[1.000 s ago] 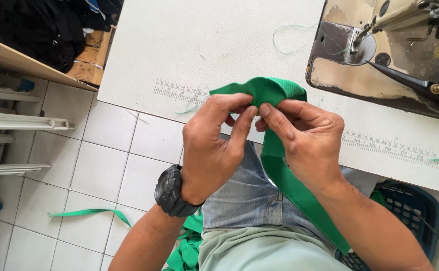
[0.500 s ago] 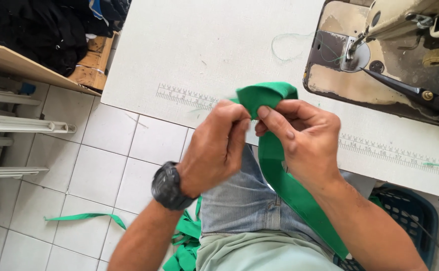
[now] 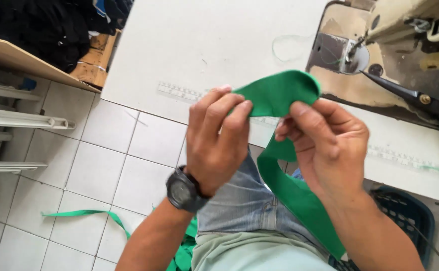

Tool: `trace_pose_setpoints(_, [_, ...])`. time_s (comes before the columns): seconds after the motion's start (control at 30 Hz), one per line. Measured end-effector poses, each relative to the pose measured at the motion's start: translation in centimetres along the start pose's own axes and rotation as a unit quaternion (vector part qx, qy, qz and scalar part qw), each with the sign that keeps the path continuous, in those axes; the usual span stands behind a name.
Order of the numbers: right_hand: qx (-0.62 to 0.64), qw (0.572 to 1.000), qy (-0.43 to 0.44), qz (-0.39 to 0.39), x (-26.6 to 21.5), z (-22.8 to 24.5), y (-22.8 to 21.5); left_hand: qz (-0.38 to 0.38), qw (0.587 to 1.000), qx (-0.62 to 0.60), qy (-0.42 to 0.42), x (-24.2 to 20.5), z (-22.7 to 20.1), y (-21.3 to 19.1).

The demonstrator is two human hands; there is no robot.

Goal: Folding and sewing green fabric strips using an industrial sewing machine

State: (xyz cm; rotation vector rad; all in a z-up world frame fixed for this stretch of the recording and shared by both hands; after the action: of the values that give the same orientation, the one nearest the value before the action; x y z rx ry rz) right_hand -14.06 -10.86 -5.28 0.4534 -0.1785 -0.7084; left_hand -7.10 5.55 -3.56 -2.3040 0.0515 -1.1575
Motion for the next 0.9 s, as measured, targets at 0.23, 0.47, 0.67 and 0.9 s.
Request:
trace_pose_setpoints(0.23, [-0.030,0.999,-0.030,-0.002,1.3,-1.2,-1.5,0.122,0.991,0.058,0.011,1.1,0.6,-2.3])
trace_pose_setpoints(0.47, [-0.388,0.782,-0.381,0.304,-0.5,1.9,0.1,0.315,0.927,-0.153,-0.137,4.9,0.5,-5.9])
trace_pose_setpoints(0.67, [-0.199,0.930,-0.035,0.307,-0.4,0.1,-0.6,0.325,0.873,-0.218,-0.291,6.4,3.0,-4.8])
trace_pose_setpoints(0.9, [-0.232,0.940,0.083,0.236,0.4,0.2,-1.2,0.306,0.834,-0.258,-0.379,5.3,6.0,-0.3])
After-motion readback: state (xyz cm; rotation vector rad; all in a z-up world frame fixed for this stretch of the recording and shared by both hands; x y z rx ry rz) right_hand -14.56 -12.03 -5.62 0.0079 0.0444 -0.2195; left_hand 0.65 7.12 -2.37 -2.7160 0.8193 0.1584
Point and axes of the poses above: each hand's wrist, its own x-axis towards the middle knuckle, its own y-axis out of the palm, z = x × y, the point moved 3 cm from there along x, towards the middle knuckle, and after that the axes turned 13 degrees about -y, right-handed, at the moved point
